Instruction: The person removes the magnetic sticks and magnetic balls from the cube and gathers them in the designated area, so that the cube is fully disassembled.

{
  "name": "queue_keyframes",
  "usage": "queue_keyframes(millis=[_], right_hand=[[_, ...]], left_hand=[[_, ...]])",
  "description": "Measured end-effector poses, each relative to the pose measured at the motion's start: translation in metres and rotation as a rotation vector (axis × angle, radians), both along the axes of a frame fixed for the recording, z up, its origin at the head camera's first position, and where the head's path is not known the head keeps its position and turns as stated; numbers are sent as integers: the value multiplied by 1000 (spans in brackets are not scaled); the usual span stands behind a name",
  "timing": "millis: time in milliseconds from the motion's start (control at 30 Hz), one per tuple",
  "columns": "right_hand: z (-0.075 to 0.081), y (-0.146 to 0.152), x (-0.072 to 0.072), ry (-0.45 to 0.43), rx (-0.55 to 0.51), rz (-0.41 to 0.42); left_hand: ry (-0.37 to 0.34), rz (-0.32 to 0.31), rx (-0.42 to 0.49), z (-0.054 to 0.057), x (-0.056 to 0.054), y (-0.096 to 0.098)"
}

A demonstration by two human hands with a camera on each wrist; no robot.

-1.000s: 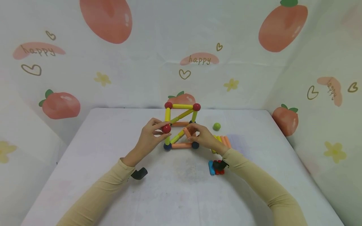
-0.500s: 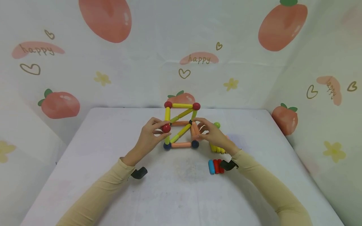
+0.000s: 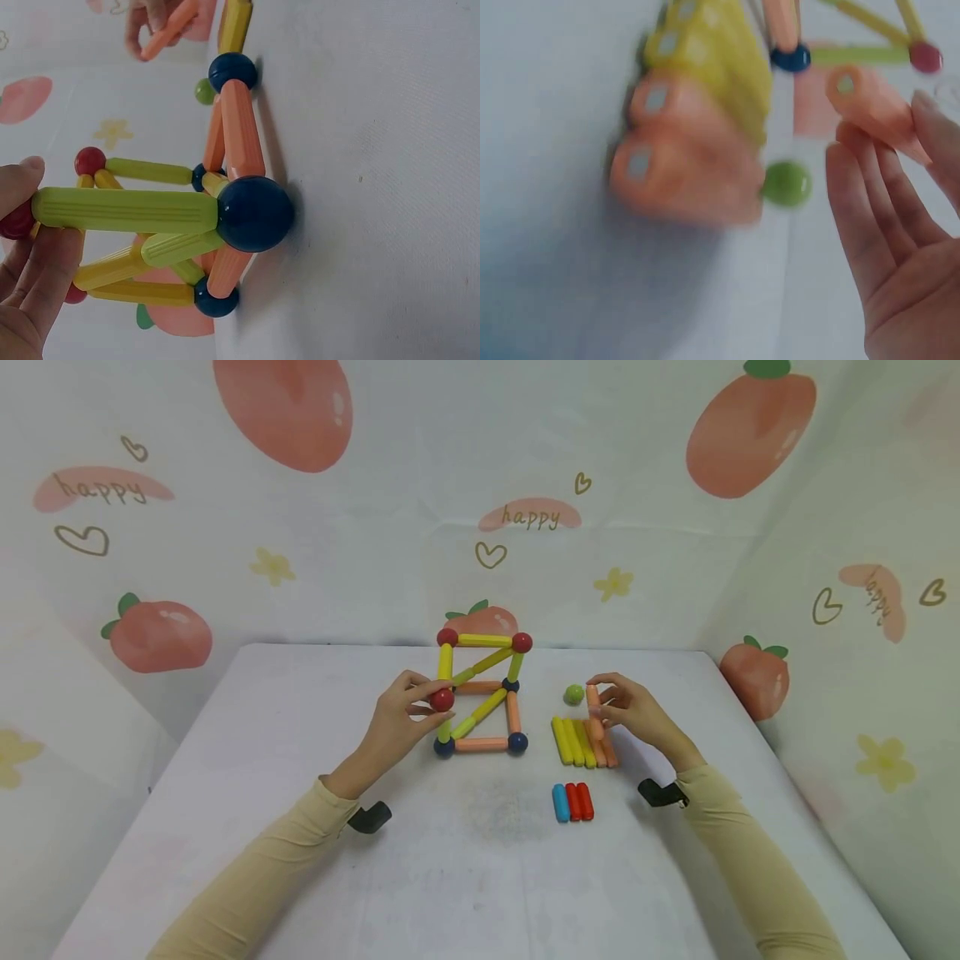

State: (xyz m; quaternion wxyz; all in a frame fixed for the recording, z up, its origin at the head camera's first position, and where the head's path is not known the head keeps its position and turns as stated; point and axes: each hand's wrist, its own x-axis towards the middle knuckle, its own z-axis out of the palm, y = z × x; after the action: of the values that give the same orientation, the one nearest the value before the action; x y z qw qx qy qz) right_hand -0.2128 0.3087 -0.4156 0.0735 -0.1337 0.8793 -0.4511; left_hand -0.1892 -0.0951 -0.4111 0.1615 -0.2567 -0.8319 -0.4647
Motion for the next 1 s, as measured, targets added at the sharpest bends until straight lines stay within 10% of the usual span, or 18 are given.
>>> queue_keyframes(millis=[1000], right_hand=[[-29, 49, 3, -305, 63, 43]], left_hand=[[6, -8, 11, 3, 2, 0]])
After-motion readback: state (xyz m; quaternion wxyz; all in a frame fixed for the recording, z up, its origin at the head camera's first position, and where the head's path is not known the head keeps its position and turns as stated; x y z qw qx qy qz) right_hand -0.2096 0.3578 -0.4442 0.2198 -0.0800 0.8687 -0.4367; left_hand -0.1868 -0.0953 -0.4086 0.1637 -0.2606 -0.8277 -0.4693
